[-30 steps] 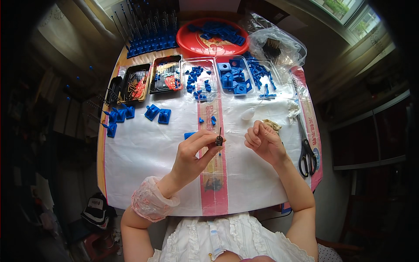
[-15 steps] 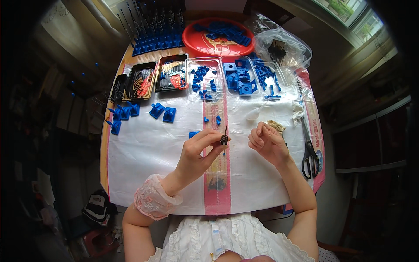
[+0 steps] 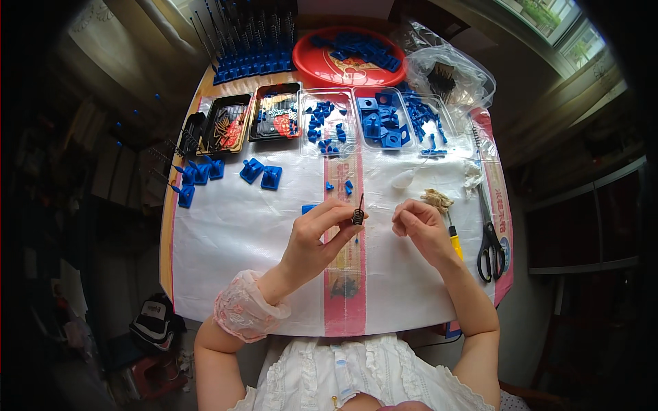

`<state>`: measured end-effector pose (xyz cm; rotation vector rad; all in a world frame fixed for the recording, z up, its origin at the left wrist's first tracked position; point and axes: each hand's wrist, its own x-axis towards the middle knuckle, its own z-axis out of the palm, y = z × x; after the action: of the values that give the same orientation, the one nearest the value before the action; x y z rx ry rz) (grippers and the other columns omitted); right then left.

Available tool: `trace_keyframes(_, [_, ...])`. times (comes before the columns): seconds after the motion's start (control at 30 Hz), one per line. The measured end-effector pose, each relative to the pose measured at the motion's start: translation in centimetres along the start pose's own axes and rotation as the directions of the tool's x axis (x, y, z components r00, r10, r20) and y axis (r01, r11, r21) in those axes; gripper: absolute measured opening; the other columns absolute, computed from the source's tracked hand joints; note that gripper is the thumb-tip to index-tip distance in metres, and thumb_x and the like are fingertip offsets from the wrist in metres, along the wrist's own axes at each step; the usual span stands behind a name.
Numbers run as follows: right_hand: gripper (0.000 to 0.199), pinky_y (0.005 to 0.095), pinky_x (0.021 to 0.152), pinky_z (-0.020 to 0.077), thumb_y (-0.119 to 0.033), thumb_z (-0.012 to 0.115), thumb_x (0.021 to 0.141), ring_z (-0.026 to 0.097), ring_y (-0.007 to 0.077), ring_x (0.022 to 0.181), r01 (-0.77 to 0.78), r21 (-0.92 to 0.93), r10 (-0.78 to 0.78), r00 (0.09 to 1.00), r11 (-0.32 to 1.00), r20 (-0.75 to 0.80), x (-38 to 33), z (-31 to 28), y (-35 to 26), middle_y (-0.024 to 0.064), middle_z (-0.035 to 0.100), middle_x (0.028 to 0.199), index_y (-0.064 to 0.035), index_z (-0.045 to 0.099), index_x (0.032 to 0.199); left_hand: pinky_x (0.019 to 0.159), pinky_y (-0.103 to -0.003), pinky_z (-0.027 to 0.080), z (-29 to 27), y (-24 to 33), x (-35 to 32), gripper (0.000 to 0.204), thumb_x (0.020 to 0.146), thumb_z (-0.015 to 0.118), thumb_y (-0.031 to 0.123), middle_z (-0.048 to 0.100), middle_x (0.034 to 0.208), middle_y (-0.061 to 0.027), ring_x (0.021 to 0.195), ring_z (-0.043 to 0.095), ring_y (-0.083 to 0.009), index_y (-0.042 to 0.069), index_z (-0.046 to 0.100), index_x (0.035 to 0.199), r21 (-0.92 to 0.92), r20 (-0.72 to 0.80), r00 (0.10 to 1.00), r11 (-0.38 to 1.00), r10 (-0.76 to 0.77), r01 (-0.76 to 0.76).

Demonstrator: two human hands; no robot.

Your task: Assembling blue plastic fixture components by threading them onto a metal spring and using a tool.

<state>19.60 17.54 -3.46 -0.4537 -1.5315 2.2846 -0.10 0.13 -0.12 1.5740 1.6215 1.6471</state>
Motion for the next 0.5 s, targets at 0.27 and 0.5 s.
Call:
trace_keyframes(0.27, [0.021,0.0292,0.069,0.0500,0.003,0.077,0.090,0.062,0.0128,0.073,0.300,-0.651,-0.319,0.943,0.697,0.093,-1.0,5.1,0.7,0.0065,0.069,0.087,0.0004,0.074,0.111,0.074,-0.032,0.060,0.7,-0.1,-0.3,0.029,0.088,0.078,-0.005,0.071,0.104,-0.0102,0.088,0.072,-0.0226,0.000,0.071,0.116,0.010,0.027,0.991,0.991,0.131,-0.131])
trace_keyframes(0.5, [0.018,0.0309,0.068,0.0501,0.006,0.077,0.088,0.062,0.0158,0.073,0.350,-0.659,-0.393,0.915,0.666,0.089,-0.9,5.6,1.4,0.0081,0.068,0.088,0.0017,0.071,0.103,0.075,-0.032,0.060,1.5,0.5,-0.5,0.030,0.087,0.079,-0.004,0.072,0.106,-0.0105,0.089,0.073,-0.0230,0.002,0.073,0.116,0.013,0.031,0.986,0.987,0.162,-0.163])
